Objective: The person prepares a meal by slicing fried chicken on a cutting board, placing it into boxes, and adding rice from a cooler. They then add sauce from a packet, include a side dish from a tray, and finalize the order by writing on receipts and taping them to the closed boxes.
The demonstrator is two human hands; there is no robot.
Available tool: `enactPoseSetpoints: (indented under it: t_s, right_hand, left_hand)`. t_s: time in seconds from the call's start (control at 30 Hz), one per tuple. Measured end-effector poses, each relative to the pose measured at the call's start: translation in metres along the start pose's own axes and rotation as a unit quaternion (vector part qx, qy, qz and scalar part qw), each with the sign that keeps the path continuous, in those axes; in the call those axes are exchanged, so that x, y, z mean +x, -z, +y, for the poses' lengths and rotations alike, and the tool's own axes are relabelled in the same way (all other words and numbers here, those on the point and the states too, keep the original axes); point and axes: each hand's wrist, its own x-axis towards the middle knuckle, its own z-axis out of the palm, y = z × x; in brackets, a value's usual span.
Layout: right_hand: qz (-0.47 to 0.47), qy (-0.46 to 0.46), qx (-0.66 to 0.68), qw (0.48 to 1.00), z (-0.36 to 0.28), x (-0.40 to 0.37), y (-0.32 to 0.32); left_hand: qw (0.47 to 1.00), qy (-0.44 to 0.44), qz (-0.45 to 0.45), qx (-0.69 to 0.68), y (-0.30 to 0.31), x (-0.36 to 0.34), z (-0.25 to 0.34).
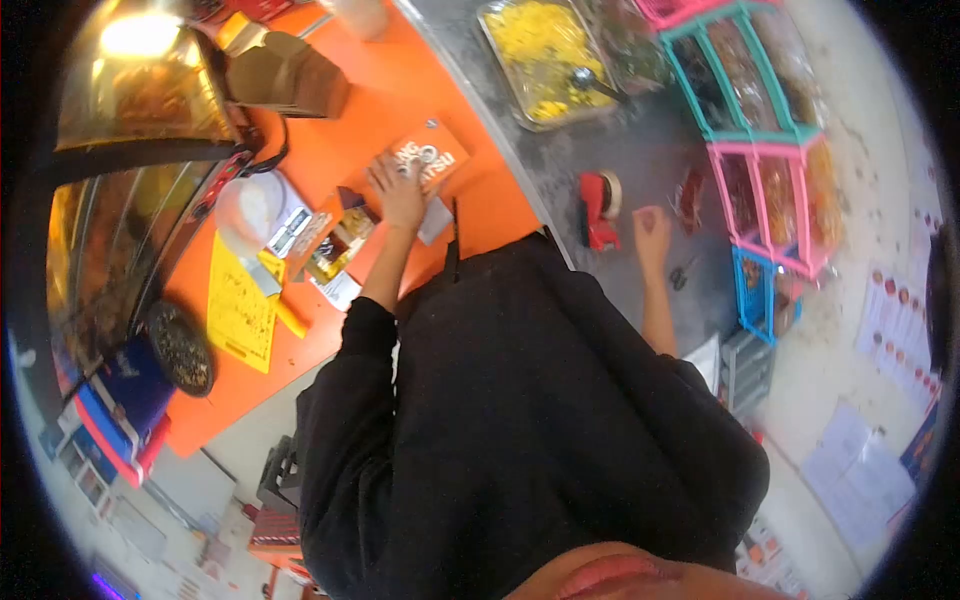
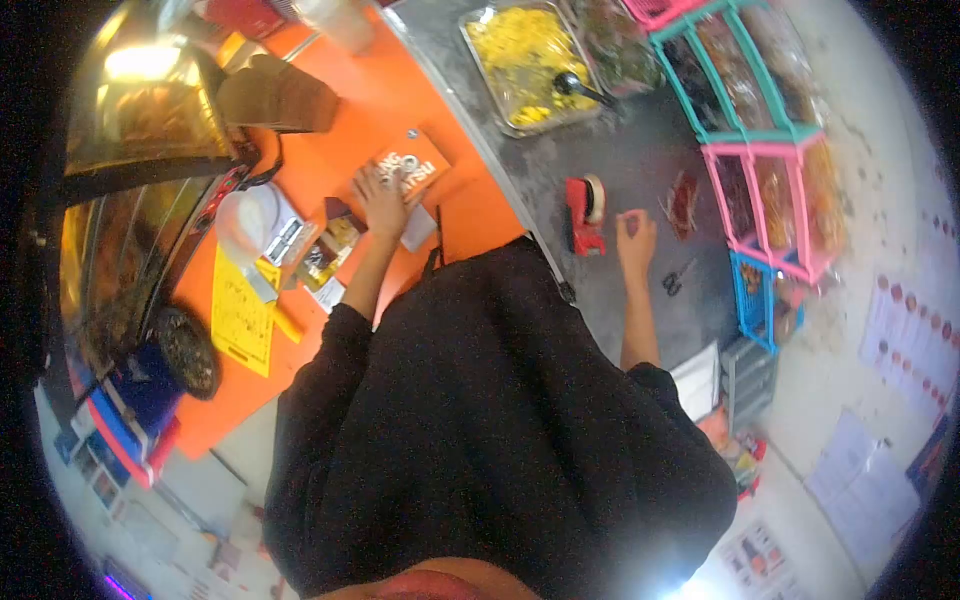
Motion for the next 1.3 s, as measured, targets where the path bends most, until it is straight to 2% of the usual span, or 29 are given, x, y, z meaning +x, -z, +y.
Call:
enactPoseSetpoints:
  t_s: [0.03,0.07,0.1,0.13,0.17,0.2,0.27,0.3,0.37,0.4,0.47,0.5,0.53,0.57,0.6,0.67,0.7,0.8,0.9,0.93,1.0,1.03,1.1,1.17,1.23,1.3]
  right_hand:
    - [-0.089,-0.022,0.007,0.996,0.032,-0.008,-0.003]
    - [-0.131,-0.022,0.133,0.982,0.024,-0.019,-0.006]
    - [-0.128,-0.031,0.132,0.982,0.015,-0.028,-0.007]
    - [-0.210,-0.167,0.200,0.942,-0.014,-0.031,0.002]
    - [-0.287,-0.296,0.262,0.873,-0.028,-0.032,0.006]
    - [-0.289,-0.297,0.266,0.870,-0.015,-0.032,0.001]
    - [-0.347,-0.269,0.390,0.809,0.016,-0.028,-0.012]
    - [-0.349,-0.269,0.393,0.807,0.025,-0.041,-0.016]
    - [-0.254,-0.144,0.591,0.752,0.034,-0.064,-0.016]
    - [-0.260,-0.143,0.590,0.751,0.041,-0.068,-0.029]
    - [-0.149,-0.159,0.445,0.869,0.085,-0.090,-0.068]
    - [-0.157,-0.165,0.442,0.868,0.081,-0.098,-0.063]
    - [-0.211,-0.215,0.375,0.877,0.060,-0.094,-0.054]
    - [-0.261,-0.256,0.309,0.878,0.030,-0.083,-0.049]
    - [-0.266,-0.245,0.316,0.877,-0.009,-0.077,-0.036]
    - [-0.496,-0.265,0.275,0.780,-0.085,-0.083,-0.018]
    - [-0.498,-0.195,0.314,0.784,-0.113,-0.079,-0.038]
    - [-0.454,-0.034,0.390,0.800,-0.190,-0.060,-0.126]
    - [-0.441,-0.025,0.399,0.804,-0.231,-0.036,-0.196]
    - [-0.390,-0.029,0.403,0.827,-0.234,-0.035,-0.217]
    - [-0.324,-0.066,0.395,0.857,-0.248,-0.037,-0.222]
    - [-0.330,-0.064,0.396,0.855,-0.249,-0.033,-0.226]
    - [-0.332,-0.045,0.327,0.884,-0.243,-0.030,-0.228]
    - [-0.325,-0.017,0.304,0.895,-0.227,-0.021,-0.242]
    - [-0.336,0.078,0.259,0.902,-0.219,-0.010,-0.241]
    - [-0.320,0.096,0.260,0.906,-0.205,0.003,-0.258]
  left_hand:
    - [1.000,0.000,0.029,-0.006,0.000,0.000,-0.001]
    - [0.998,0.003,0.058,-0.010,0.002,-0.001,0.002]
    - [0.998,-0.004,0.054,-0.012,0.003,-0.001,0.005]
    - [0.998,-0.004,0.062,-0.003,0.006,0.000,0.006]
    - [0.997,-0.002,0.071,0.009,0.008,0.000,0.006]
    - [0.997,-0.004,0.077,0.002,0.011,0.000,0.006]
    - [0.997,-0.007,0.078,0.003,0.009,0.002,0.006]
    - [0.997,-0.007,0.078,-0.001,0.009,0.000,0.005]
    - [0.997,-0.003,0.076,-0.004,0.007,0.001,0.006]
    - [0.997,-0.001,0.080,-0.004,0.005,0.000,0.005]
    - [0.998,0.004,0.065,-0.011,0.004,-0.001,0.004]
    - [0.998,0.009,0.056,-0.009,0.000,-0.007,0.005]
    - [0.998,0.008,0.060,-0.001,-0.005,-0.007,0.004]
    - [0.997,0.006,0.070,0.010,-0.004,-0.003,0.001]
    - [0.997,0.010,0.072,-0.008,-0.005,-0.002,0.000]
    - [0.997,0.019,0.071,-0.017,0.003,0.001,0.001]
    - [0.998,0.022,0.054,-0.037,0.004,-0.002,0.002]
    - [0.996,0.021,0.072,-0.046,0.008,0.000,0.003]
    - [0.995,0.026,0.091,-0.040,0.005,-0.003,0.004]
    - [0.994,0.024,0.096,-0.039,0.005,-0.002,0.004]
    - [0.996,0.031,0.076,-0.039,0.010,-0.002,0.005]
    - [0.997,0.036,0.055,-0.047,0.013,-0.002,0.005]
    - [0.996,0.049,0.046,-0.065,0.019,-0.002,0.004]
    - [0.995,0.029,0.063,-0.076,0.016,-0.002,0.002]
    - [0.995,0.032,0.059,-0.078,0.016,-0.003,0.000]
    - [0.995,0.015,0.048,-0.092,0.015,-0.004,-0.004]
